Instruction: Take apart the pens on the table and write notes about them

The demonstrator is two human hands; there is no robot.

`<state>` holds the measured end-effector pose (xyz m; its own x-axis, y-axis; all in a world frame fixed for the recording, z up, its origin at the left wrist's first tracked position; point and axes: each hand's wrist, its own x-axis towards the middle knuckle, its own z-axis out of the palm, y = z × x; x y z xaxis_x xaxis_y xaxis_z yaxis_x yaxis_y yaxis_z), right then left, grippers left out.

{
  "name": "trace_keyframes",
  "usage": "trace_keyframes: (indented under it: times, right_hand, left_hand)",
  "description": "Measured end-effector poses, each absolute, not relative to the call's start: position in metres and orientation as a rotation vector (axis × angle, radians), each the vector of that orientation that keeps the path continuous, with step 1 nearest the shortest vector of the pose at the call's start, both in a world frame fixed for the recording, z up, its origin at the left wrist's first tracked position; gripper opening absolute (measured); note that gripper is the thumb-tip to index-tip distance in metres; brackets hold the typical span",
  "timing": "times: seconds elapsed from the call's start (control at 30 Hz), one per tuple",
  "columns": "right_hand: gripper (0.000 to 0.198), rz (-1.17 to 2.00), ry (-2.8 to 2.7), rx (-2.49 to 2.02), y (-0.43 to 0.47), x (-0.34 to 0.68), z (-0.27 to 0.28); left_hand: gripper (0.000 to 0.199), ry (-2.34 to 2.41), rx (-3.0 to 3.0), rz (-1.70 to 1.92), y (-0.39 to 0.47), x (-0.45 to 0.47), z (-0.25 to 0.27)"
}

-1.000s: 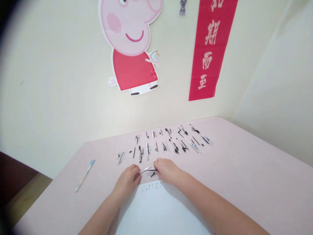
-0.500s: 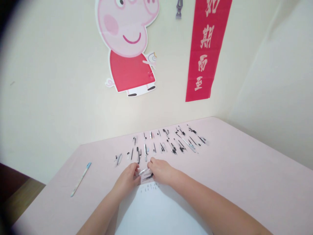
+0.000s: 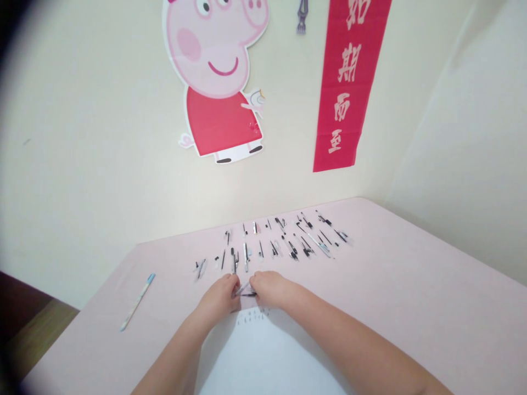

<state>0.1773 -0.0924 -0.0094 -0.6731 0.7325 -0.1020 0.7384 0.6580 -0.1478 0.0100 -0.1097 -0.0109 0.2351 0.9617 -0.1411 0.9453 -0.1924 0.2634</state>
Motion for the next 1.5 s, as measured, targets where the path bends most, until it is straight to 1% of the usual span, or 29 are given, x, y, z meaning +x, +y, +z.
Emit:
trace_keyframes:
  times: [0.17,0.47,0.73,0.9,1.07,1.13,1.23,1.3,1.37,1.5]
  right_hand:
    - [0.020,-0.304,2.800,1.298,-0.092,0.184,-0.011]
    - [0.018,-0.171,2.827,1.234,-0.095,0.188,-0.011]
    - [0.017,-0.245,2.855,1.223,-0.096,0.191,-0.007]
    - [0.013,-0.405,2.906,1.307,-0.092,0.198,-0.004]
    - [0.006,-0.585,2.979,1.466,-0.086,0.196,-0.010]
    - [0.004,-0.729,2.995,1.510,-0.085,0.192,-0.015]
    - [0.004,-1.048,2.945,1.609,-0.086,0.183,-0.021]
    - [0.004,-1.243,2.857,1.730,-0.087,0.176,-0.025]
    - [0.008,-1.360,2.775,1.890,-0.087,0.170,-0.026]
    - [0.010,-1.431,2.655,2.103,-0.086,0.163,-0.025]
  left_hand:
    - [0.015,1.785,2.204,0.064,-0.110,0.009,-0.015]
    - [0.011,1.837,2.183,-0.018,-0.110,0.020,-0.013]
    - [0.020,1.846,2.130,-0.091,-0.115,0.028,-0.009]
    - [0.026,1.815,2.090,0.002,-0.118,0.027,-0.013]
    - [0.018,1.747,1.964,0.217,-0.114,0.021,-0.024]
    - [0.014,1.677,1.887,0.333,-0.112,0.018,-0.025]
    - [0.006,1.507,1.717,0.494,-0.112,0.017,-0.024]
    - [0.008,1.376,1.560,0.582,-0.113,0.019,-0.023]
    - [0.013,1.257,1.391,0.677,-0.114,0.023,-0.023]
    - [0.018,1.090,1.086,0.870,-0.116,0.033,-0.025]
